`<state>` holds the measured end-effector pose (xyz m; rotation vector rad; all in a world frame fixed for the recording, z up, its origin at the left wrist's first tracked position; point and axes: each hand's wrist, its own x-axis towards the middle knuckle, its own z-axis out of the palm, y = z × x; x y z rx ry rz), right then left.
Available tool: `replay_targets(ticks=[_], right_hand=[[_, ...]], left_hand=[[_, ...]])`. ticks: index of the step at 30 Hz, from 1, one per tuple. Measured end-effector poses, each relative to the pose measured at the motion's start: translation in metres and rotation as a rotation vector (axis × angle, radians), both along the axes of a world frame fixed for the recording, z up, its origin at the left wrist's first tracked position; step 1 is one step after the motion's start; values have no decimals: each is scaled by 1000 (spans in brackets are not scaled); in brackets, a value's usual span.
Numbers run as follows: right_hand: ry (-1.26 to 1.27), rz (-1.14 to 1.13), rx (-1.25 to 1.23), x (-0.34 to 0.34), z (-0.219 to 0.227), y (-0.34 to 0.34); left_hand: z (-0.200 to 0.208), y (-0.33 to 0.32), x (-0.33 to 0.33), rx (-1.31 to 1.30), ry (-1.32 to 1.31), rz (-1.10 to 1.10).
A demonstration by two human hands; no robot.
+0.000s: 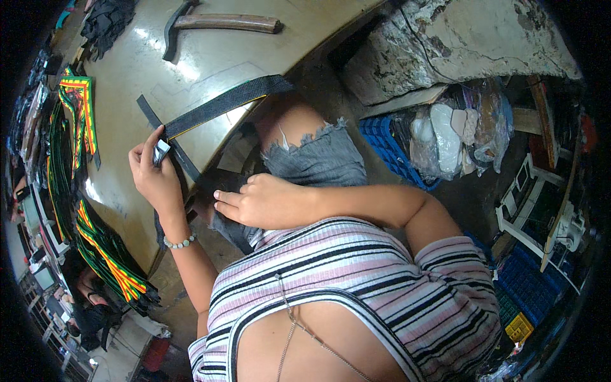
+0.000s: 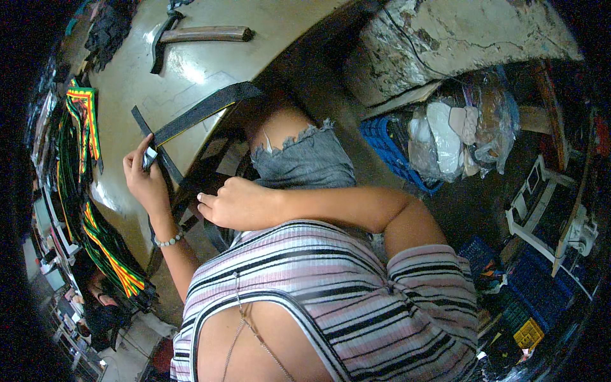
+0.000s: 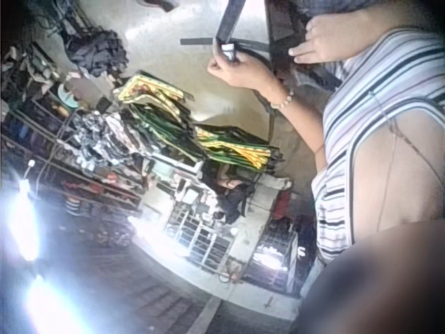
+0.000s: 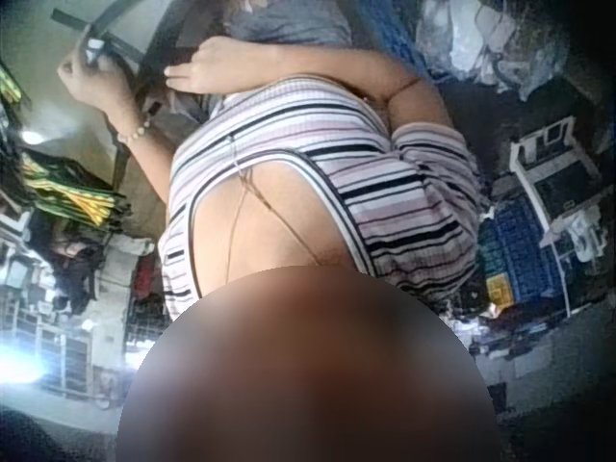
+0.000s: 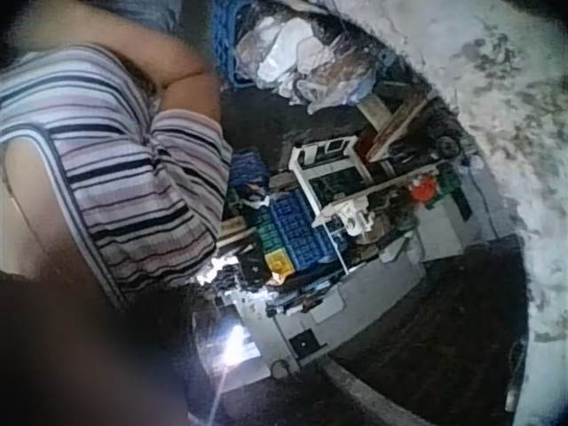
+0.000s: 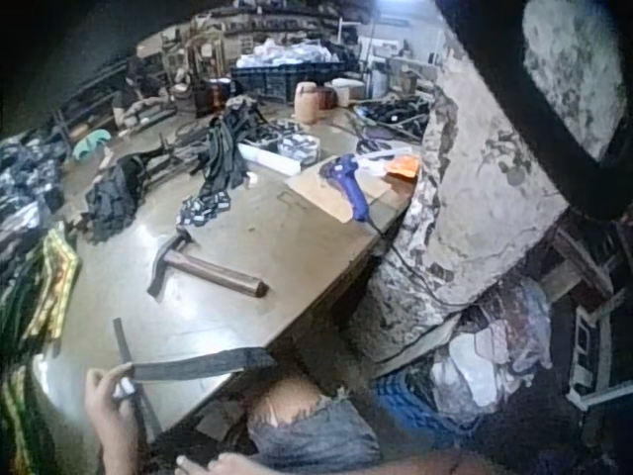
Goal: The person assembles straps by applying hot glue to black webbing, attaching colorful patterned fabric, and securing small white rectangular pieces. The person repeatedly folds and presses the components together on a workbench.
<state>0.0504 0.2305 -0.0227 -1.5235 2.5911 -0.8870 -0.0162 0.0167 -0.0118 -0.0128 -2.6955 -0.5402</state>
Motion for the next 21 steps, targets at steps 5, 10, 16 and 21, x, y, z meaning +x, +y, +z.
replay_targets(ticks=[5,10,16,21], right_hand=[[-169,17,-18,6,-10,11],[-67,-167,-263,7,-39,39],[-452,-754,-357,-1,-123,125],[-770,-869,-191,-9,-186,156]], left_hand=[[-2,-2,-2,33,0,-11],[-1,-3,-1,27,2,-18],[-1,-1,-1,66,-21,6],[1,1,0,47,9,-12]])
